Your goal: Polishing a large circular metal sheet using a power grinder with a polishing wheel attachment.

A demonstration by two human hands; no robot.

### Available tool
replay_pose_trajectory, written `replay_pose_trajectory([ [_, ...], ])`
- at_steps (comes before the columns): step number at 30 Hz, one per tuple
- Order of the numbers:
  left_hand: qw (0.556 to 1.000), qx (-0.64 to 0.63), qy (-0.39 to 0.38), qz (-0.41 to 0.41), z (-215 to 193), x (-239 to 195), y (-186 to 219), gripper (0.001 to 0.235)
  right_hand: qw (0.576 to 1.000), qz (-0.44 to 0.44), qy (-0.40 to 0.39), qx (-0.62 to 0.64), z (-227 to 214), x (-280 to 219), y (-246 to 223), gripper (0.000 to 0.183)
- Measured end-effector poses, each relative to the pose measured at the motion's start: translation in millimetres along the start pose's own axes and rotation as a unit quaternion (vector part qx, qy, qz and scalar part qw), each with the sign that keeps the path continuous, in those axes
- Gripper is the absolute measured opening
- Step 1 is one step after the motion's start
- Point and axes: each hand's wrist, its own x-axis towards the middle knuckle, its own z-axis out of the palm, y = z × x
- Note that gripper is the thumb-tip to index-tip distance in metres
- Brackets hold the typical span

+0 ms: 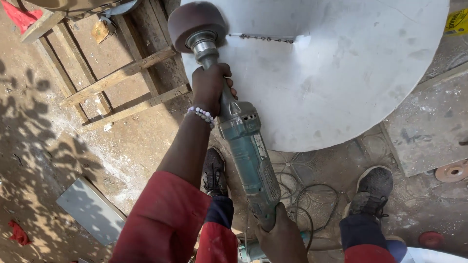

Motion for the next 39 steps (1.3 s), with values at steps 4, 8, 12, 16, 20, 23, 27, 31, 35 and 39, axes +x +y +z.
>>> replay_pose_trajectory([
  [4,0.995,0.067,-0.076,-0.023,62,-38,-23,0.022,0.979,0.078,0.19,0.009,24,18,50,0.053],
  [8,0.972,0.149,-0.177,-0.045,115,-75,-56,0.038,0.953,0.115,0.245,0.134,42,34,100,0.064],
  [12,0.974,0.144,-0.17,-0.038,93,-63,-54,0.036,0.949,0.143,0.273,0.061,50,16,62,0.054],
  [16,0.986,0.141,-0.094,-0.004,39,-41,-15,0.023,0.987,0.094,0.116,0.064,73,16,22,0.071],
  [20,0.996,0.089,-0.015,0.008,-27,-2,12,0.023,0.994,-0.043,0.08,0.06,94,19,-1,0.06],
  [23,0.997,0.078,0.009,0.024,-52,2,21,0.018,0.997,-0.01,0.0,0.077,76,0,-35,0.077],
  [27,0.997,0.074,0.01,0.017,-26,-3,9,0.019,0.996,-0.041,0.07,0.042,83,18,-1,0.058],
  [31,0.99,0.118,-0.081,-0.002,39,-38,-14,0.025,0.98,0.086,0.164,0.071,78,23,34,0.066],
  [35,0.954,0.191,-0.224,0.056,93,-56,-65,0.059,0.97,0.13,0.188,0.086,76,25,41,0.07],
  [39,0.952,0.198,-0.224,0.066,77,-52,-53,0.061,0.974,0.14,0.157,0.087,83,19,26,0.069],
])
